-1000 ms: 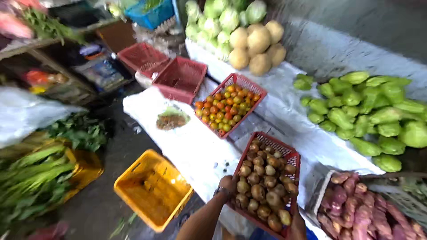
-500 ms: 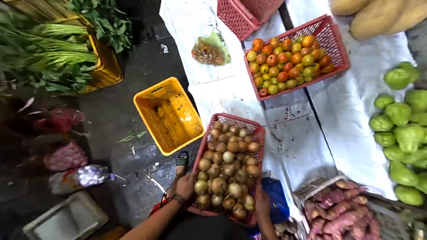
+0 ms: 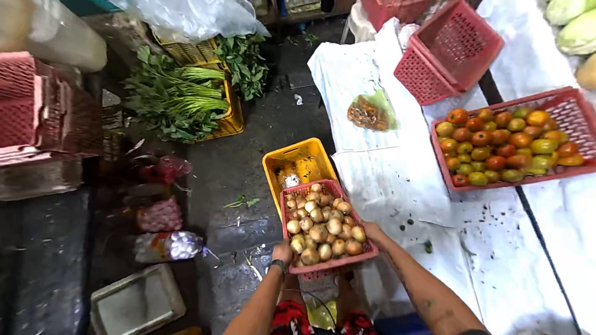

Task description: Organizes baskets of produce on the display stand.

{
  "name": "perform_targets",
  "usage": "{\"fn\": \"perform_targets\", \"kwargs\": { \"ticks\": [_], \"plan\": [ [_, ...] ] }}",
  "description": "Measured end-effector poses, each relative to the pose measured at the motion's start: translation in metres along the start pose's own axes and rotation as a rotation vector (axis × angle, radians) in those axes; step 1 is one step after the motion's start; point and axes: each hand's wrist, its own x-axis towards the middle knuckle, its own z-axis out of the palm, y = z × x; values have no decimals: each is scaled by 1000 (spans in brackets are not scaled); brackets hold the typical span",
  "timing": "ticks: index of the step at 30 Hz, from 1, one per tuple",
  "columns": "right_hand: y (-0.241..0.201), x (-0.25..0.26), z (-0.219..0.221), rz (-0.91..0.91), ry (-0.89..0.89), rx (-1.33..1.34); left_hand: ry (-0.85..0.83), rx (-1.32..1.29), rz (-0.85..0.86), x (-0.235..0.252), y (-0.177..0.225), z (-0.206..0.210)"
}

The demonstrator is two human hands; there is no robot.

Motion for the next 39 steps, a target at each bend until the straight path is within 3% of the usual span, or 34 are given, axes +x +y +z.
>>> {"fn": "perform_targets", "kwargs": {
  "ticks": [2, 3, 7, 11, 14, 20, 26, 31, 39],
  "plan": [
    [-40, 20, 0, 31, -39, -7, -142, 225, 46, 34, 14, -22],
    [-58, 29, -1, 48, -59, -1, -178, 220, 40, 52, 18, -29],
    [-100, 50, 4, 211, -79, 300, -193, -173, -85, 97, 19, -39],
    [-113, 41, 7, 300, -92, 484, -285, -187, -114, 103, 25, -60],
    [-117, 23, 7, 355, -99, 530, -311, -175, -112, 102, 24, -73],
    [-141, -41, 5, 427, -148, 670, -504, 194, 91, 83, 27, -127],
    [-169, -114, 1, 415, -245, 778, -570, 287, 175, 70, 25, -169],
    [-180, -140, -6, 374, -291, 826, -616, 52, -3, 67, 21, -175],
    [-187, -154, 2, 299, -287, 834, -732, -349, -213, 53, -28, -121]
  ]
}}
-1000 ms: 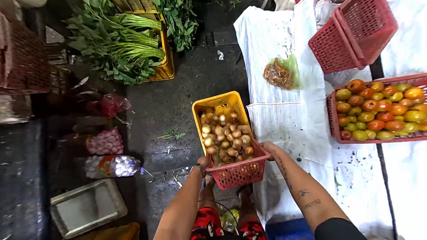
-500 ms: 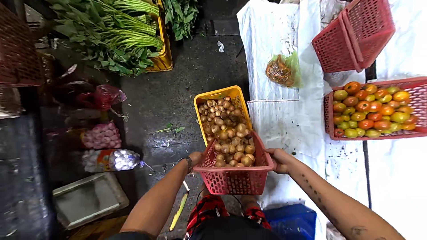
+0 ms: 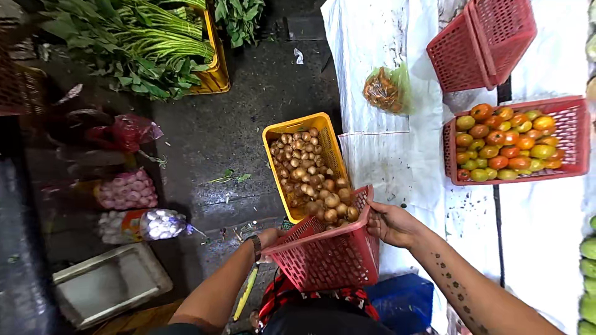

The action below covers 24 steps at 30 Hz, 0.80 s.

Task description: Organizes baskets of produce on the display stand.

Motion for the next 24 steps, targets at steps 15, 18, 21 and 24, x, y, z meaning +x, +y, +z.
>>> {"fn": "perform_targets", "kwargs": {
  "ticks": [15, 18, 21, 24],
  "plan": [
    [44, -36, 25, -133, -145, -97, 26, -292, 127, -17, -99, 39],
    [58, -57, 13, -185, -150, -61, 43, -345, 160, -38, -95, 49],
    [75, -79, -10, -299, -135, -81, 85, -319, 247, -50, -86, 59],
    [101, -106, -62, -499, 27, -187, 129, -162, 395, -59, -58, 88]
  ]
}}
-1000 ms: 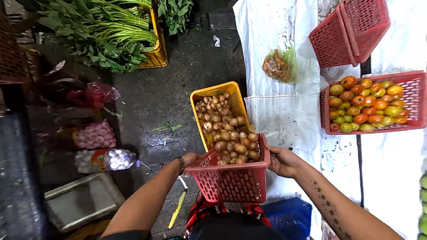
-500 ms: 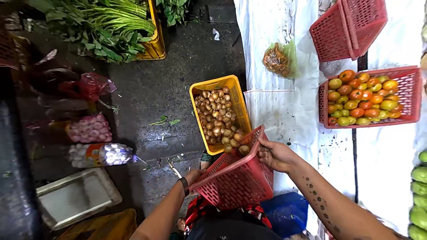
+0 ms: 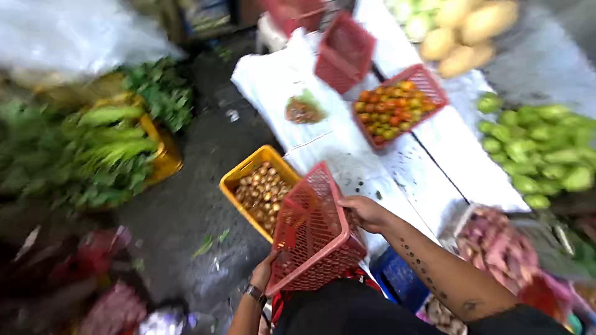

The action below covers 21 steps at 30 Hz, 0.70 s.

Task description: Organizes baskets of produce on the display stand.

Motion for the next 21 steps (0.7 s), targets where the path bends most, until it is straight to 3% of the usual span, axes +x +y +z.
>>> {"fn": "perform_targets", "kwargs": {
  "ticks": [3, 7, 11, 16, 19, 21],
  "plan": [
    [38, -36, -64, -89, 210, -73, 37, 220, 160, 3, 37, 55],
    [144, -87, -122, -126, 545, 83, -60, 504, 354, -15, 64, 145],
    [241, -132, -113, -104, 715, 675, -134, 738, 477, -38, 60, 234],
    [284, -155, -96, -118, 673, 1318, -394, 929, 536, -49, 23, 319],
    [301, -157, -119, -127, 838, 1461, -682, 1241, 535, -40, 22, 349],
    [337, -166, -132, -161, 880, 1426, -725, 1558, 555, -32, 34, 361]
  ]
}}
